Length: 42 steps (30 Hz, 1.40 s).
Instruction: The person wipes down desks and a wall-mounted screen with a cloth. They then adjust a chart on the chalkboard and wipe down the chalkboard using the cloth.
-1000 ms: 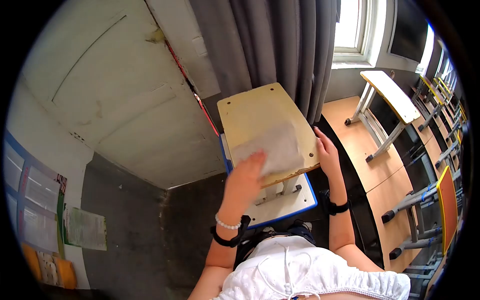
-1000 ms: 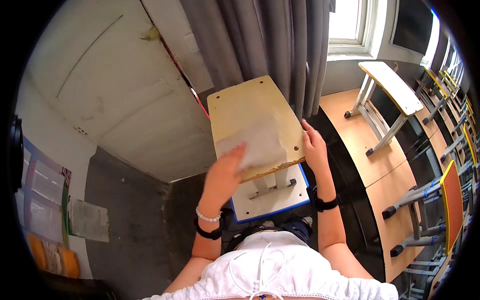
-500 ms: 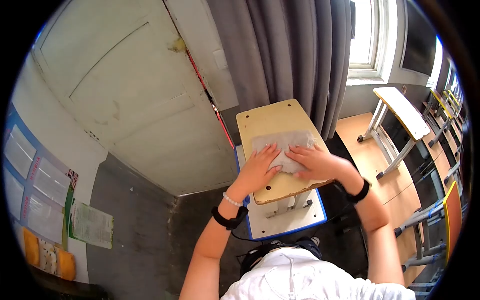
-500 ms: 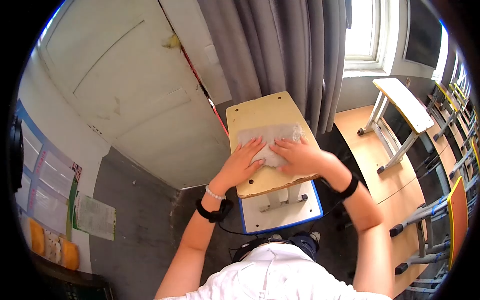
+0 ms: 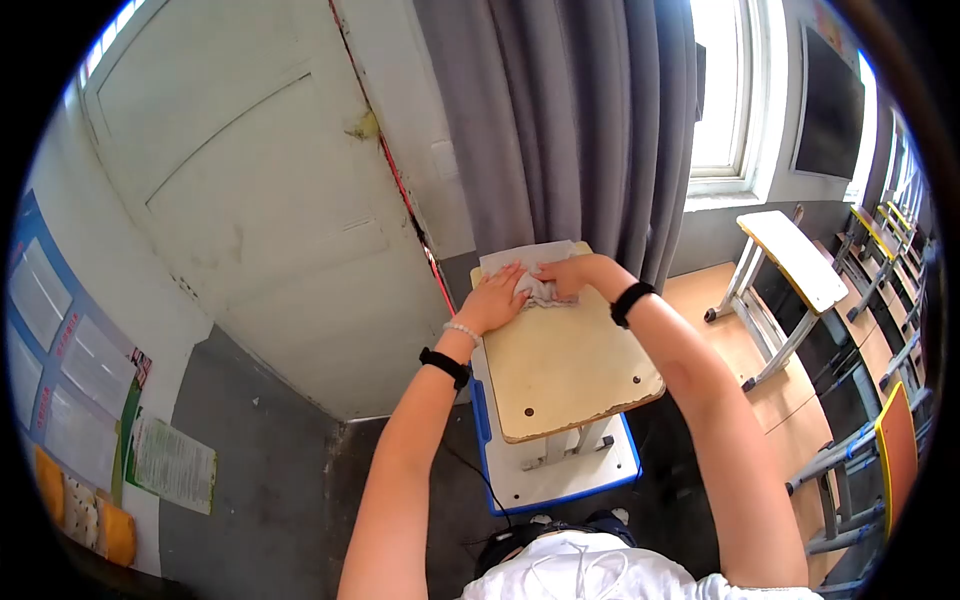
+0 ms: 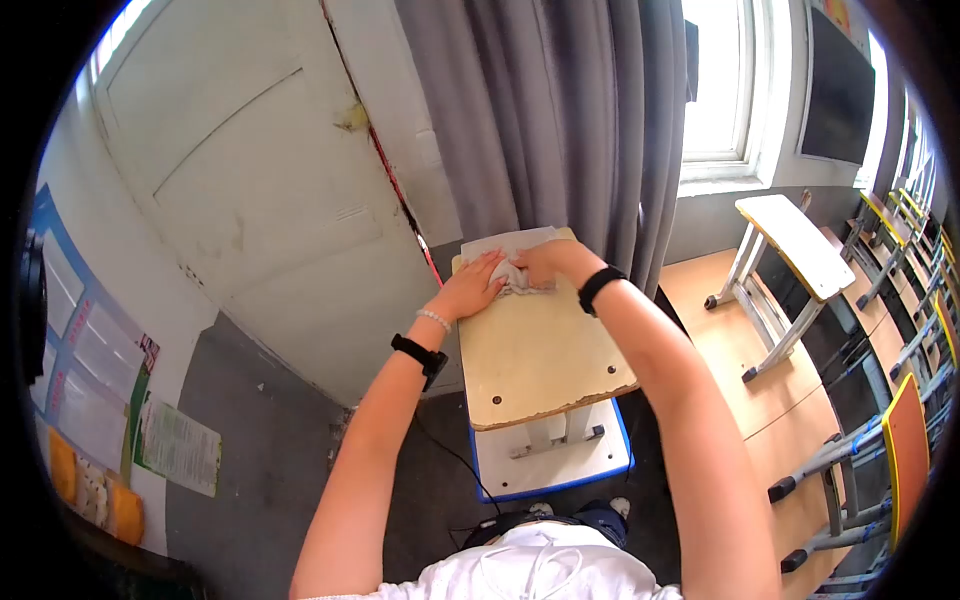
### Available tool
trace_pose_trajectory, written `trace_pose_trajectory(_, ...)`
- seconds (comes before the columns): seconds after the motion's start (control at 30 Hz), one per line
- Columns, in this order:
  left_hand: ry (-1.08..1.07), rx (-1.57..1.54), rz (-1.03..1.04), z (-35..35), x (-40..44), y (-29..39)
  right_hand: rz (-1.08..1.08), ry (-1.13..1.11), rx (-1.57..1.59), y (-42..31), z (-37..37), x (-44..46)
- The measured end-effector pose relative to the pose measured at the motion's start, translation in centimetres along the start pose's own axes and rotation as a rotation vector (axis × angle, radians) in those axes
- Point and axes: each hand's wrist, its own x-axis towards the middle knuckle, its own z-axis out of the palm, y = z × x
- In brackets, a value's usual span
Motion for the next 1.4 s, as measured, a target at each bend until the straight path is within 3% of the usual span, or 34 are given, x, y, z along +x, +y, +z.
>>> trace_pose_trajectory(0.1,-0.027,-0.001,-0.062,0.9,1.2,-1.0,-0.016,-0.045,0.112,3.4,-0.2,3.1)
trace_pose_trajectory(0.23,-0.078,-0.062,-0.072,0.4,0.2,-0.5,-0.124,0.051,0.015,1.4,0.1,0.7)
trace_pose_trajectory(0.33,-0.175,-0.001,-0.063,-0.7,-2.5,1.9,-0.202,-0.045,-0.036,0.9,0.5,-2.1)
trace_pose_trajectory(0.43,-0.125,-0.155,0.038,-0.9,-6.5,3.3,-0.285,-0.149,-0.001,-0.8,1.3,-4.8)
trace_pose_trajectory(0.57,-0.102,-0.137,0.088,-2.0,-12.8,7.8,-0.294,-0.033,-0.243,-6.1,4.9,-11.2)
trace_pose_trajectory(0.63,-0.112,-0.119,0.079,-2.9,-15.9,10.9,-0.374,0.151,-0.219,-8.0,7.6,-15.5)
trace_pose_trajectory(0.77,-0.051,-0.043,0.015,-2.9,-18.2,15.7,-0.267,0.478,-0.014,-10.8,11.9,-21.3)
trace_pose_trajectory(0.9,0.001,-0.036,0.021,-1.8,-16.8,17.3,0.115,0.686,-0.125,-14.8,16.1,-22.5)
trace_pose_trajectory(1.17,0.093,-0.092,0.134,2.7,-11.1,22.1,0.369,1.029,-0.001,-11.8,18.6,-24.2)
trace_pose_trajectory(1.3,0.395,-0.004,0.124,5.9,-10.7,22.7,0.317,1.071,0.001,-11.1,18.6,-24.3)
trace_pose_trajectory(1.4,0.429,-0.116,0.086,4.8,-12.5,22.1,0.262,1.086,-0.005,-11.6,18.2,-23.8)
